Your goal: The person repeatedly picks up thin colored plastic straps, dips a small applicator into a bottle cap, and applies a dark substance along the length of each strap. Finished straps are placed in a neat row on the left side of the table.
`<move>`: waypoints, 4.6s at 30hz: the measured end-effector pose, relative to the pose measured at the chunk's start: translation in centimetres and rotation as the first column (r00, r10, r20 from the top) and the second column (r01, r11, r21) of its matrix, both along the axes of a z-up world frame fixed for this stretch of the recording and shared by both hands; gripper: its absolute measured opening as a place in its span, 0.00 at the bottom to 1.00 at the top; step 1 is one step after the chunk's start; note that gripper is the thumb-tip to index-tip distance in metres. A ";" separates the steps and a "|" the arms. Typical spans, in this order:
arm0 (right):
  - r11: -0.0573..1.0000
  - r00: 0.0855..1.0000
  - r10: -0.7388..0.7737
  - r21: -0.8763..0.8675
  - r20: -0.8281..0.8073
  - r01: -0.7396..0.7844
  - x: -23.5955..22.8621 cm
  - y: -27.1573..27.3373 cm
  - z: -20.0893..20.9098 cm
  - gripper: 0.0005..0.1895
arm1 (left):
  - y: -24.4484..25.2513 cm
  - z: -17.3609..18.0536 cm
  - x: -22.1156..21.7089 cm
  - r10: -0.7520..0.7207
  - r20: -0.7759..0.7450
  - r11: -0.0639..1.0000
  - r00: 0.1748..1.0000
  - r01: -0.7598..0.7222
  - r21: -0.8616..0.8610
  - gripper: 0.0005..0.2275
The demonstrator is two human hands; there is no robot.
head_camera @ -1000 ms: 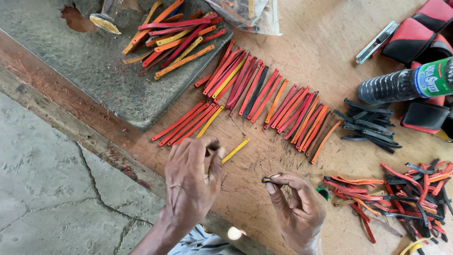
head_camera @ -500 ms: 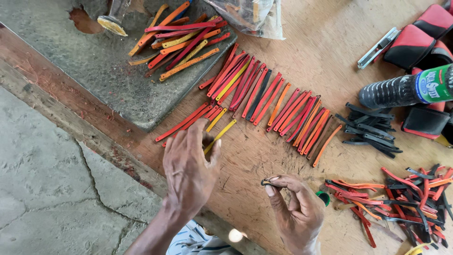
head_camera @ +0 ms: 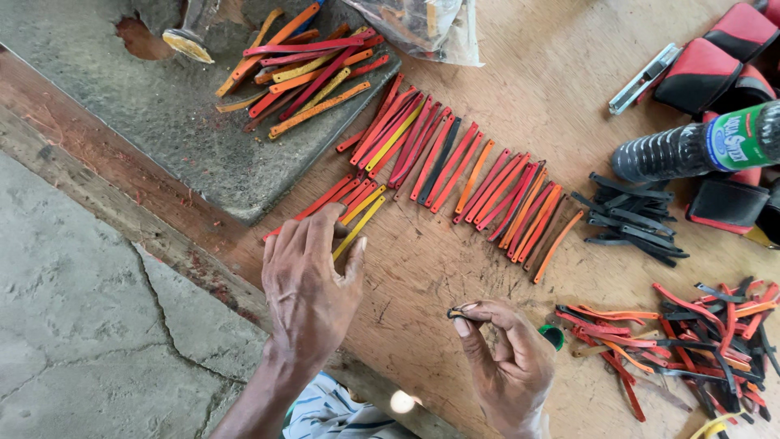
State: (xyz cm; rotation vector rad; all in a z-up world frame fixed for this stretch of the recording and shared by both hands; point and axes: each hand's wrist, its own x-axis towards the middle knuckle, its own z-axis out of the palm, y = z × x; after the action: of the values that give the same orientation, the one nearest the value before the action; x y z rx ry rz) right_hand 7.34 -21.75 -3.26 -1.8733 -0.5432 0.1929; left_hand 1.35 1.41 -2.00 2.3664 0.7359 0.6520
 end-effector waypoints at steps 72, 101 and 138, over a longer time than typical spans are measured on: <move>0.952 0.905 -0.286 -0.017 0.316 0.307 1.9 -12.3 0.3 0.11 | -15.2 2.8 10.8 -0.538 0.201 0.176 0.818 0.342 -0.923 0.13; 0.922 0.912 0.109 -0.383 0.395 0.056 4.6 -11.8 2.3 0.20 | -13.2 0.2 6.2 -0.515 0.091 0.430 0.852 0.349 -0.833 0.11; 0.987 0.961 -0.078 -0.119 0.264 0.113 4.2 -12.0 5.0 0.07 | -15.3 1.1 6.9 -0.697 0.150 0.304 0.701 0.478 -0.824 0.09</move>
State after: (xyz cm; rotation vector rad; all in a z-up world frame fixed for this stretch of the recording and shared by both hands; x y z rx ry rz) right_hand 11.55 -33.74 1.70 -2.0643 -0.6277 -0.0837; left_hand 8.30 -13.89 -0.87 1.5750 0.0908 -0.3179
